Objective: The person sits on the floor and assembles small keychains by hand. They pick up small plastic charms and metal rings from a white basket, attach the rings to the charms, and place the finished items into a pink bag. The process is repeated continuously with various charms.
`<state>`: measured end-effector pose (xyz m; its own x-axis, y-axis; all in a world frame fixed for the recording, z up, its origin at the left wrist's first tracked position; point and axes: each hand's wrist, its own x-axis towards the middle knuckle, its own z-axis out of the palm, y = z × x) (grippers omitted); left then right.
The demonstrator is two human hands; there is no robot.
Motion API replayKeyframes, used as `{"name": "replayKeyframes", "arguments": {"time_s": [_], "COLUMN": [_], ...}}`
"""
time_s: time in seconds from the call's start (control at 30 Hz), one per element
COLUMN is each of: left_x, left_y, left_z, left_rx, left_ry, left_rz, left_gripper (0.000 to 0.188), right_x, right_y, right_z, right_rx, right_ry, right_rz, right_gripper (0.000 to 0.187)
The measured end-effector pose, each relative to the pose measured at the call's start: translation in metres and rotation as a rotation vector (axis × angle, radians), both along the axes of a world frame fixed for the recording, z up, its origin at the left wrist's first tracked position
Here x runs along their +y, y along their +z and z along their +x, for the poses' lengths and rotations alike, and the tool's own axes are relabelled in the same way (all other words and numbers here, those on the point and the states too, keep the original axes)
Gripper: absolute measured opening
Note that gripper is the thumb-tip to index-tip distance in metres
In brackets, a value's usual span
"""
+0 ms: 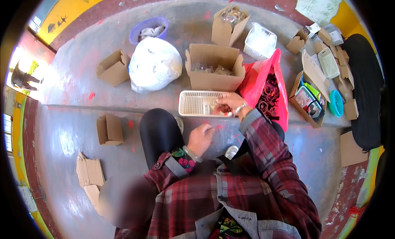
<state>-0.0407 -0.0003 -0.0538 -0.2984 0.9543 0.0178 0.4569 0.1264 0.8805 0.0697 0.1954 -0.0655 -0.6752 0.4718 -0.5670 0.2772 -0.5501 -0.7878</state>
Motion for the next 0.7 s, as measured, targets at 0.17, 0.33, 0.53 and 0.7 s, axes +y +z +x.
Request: {"name": "replayKeyframes", "arguments": {"time_s": [0.17, 0.33, 0.53, 0.7], "left_x": [0.001, 0.003, 0.006, 0.012], "left_y": [0.040, 0.044, 0.024, 0.042], "left_z": [0.001, 0.012, 0.020, 0.012], "left_rx": [0.110, 0.482, -0.140, -1.050], "left_ry": [0.028, -0.216, -0.198, -0.109], "left_rz": [0.296, 0.435, 0.133, -0.238], "left_gripper": [0.050, 0.045, 0.019, 0.020], "right_x": [-0.039, -0.080, -0.092, -0.094], "right_y": [0.035, 0.061, 0.065, 0.058], "right_z": [0.037, 0.065, 0.088, 0.100], "right_rx": [0.039, 0.064, 0.067, 0.076], "right_ry": [-0.148, -0.190, -0.224, -0.344], "right_rz": [-0.147, -0.174, -0.094, 0.139], "right_gripper": [0.019, 0.021, 0.028, 0.039]}}
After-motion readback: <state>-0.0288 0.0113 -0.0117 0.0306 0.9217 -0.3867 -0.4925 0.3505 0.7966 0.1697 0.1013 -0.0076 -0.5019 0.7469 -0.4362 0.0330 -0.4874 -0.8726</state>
